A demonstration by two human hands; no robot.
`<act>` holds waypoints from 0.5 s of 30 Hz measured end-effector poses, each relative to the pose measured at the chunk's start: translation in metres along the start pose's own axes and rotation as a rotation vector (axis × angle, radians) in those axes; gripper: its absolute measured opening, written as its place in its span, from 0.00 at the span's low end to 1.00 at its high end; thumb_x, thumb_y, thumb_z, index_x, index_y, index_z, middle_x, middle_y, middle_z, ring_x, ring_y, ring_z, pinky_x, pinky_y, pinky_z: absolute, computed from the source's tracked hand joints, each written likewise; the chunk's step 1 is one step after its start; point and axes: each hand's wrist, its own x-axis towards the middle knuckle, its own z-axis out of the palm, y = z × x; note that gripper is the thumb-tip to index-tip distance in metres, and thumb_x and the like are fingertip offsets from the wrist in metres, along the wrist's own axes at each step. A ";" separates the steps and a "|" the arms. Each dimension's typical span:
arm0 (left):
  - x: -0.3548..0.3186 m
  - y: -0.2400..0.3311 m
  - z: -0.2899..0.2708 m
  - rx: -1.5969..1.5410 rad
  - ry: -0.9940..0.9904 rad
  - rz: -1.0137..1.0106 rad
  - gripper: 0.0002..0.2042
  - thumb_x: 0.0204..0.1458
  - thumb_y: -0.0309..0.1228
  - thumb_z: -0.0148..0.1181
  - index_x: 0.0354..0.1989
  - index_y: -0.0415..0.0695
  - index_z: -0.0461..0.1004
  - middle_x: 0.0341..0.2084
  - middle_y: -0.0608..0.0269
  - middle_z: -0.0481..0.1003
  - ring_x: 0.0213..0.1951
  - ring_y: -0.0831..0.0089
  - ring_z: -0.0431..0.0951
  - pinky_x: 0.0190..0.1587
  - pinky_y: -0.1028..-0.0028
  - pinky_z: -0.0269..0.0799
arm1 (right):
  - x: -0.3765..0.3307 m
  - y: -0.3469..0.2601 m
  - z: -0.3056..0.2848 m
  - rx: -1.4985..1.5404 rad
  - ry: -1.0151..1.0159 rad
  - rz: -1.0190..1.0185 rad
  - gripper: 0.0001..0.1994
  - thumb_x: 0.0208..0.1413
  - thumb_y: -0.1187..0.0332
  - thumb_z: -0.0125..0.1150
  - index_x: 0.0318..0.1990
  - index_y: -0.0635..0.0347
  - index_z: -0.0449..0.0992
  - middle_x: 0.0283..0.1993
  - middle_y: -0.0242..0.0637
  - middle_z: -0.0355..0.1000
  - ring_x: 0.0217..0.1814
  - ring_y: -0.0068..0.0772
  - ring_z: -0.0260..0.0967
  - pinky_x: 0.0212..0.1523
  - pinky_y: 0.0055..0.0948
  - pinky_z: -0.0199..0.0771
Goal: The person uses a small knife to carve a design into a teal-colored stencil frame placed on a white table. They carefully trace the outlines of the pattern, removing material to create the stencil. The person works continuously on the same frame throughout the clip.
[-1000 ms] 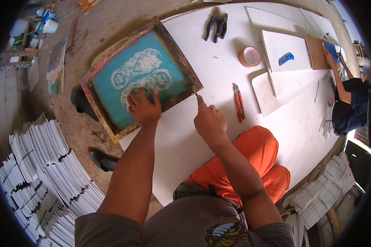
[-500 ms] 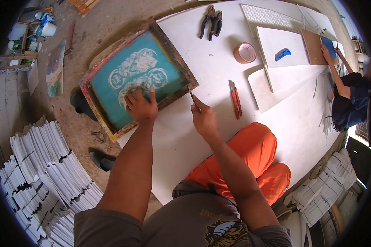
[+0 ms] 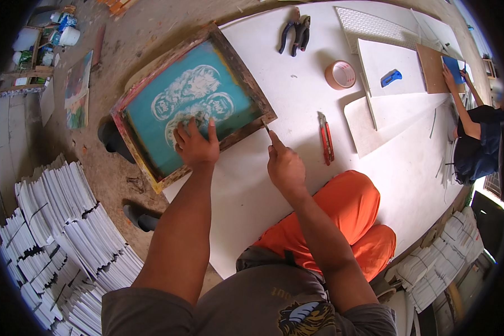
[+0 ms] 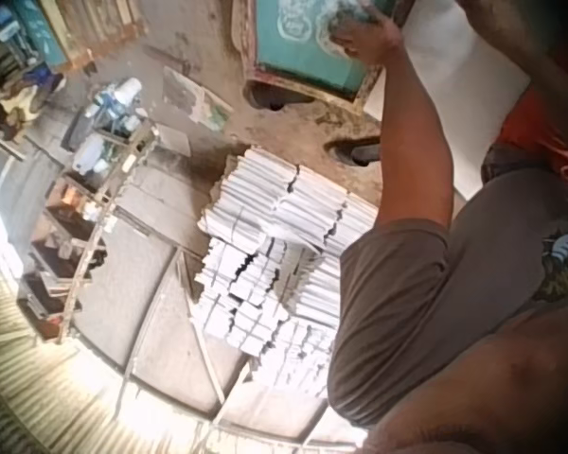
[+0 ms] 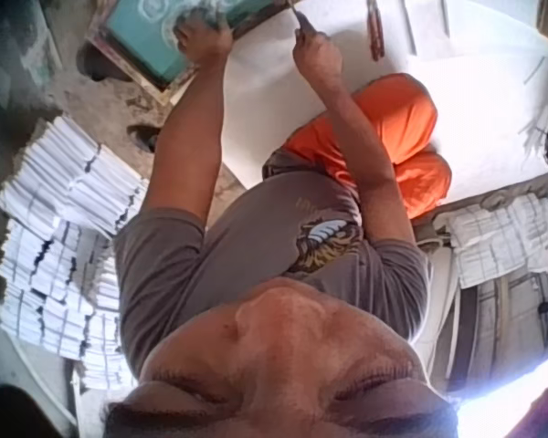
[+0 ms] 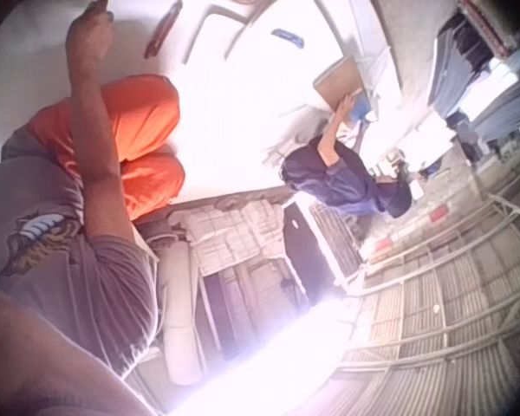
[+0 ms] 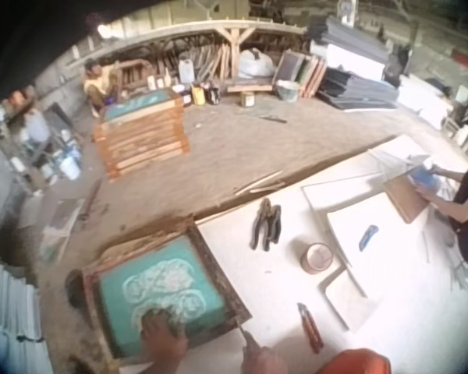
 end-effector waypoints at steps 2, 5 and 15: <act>0.000 0.001 -0.001 0.004 -0.010 -0.005 0.35 0.65 0.66 0.45 0.70 0.53 0.65 0.72 0.44 0.56 0.75 0.41 0.52 0.69 0.37 0.55 | 0.000 -0.005 -0.003 -0.051 -0.005 0.012 0.24 0.72 0.59 0.50 0.74 0.40 0.65 0.39 0.55 0.78 0.41 0.62 0.80 0.44 0.59 0.80; 0.000 -0.001 0.002 0.009 0.004 0.009 0.35 0.65 0.65 0.45 0.70 0.52 0.65 0.72 0.43 0.56 0.75 0.40 0.52 0.69 0.37 0.55 | 0.000 -0.010 -0.006 -0.113 -0.022 0.018 0.24 0.72 0.59 0.49 0.74 0.40 0.64 0.38 0.54 0.79 0.41 0.62 0.80 0.44 0.59 0.80; 0.001 -0.002 0.001 0.041 0.016 0.023 0.34 0.67 0.64 0.43 0.70 0.51 0.64 0.71 0.43 0.57 0.74 0.40 0.54 0.67 0.36 0.57 | 0.004 0.007 0.016 0.296 0.097 -0.042 0.23 0.70 0.63 0.55 0.70 0.47 0.72 0.31 0.54 0.76 0.32 0.52 0.76 0.39 0.49 0.78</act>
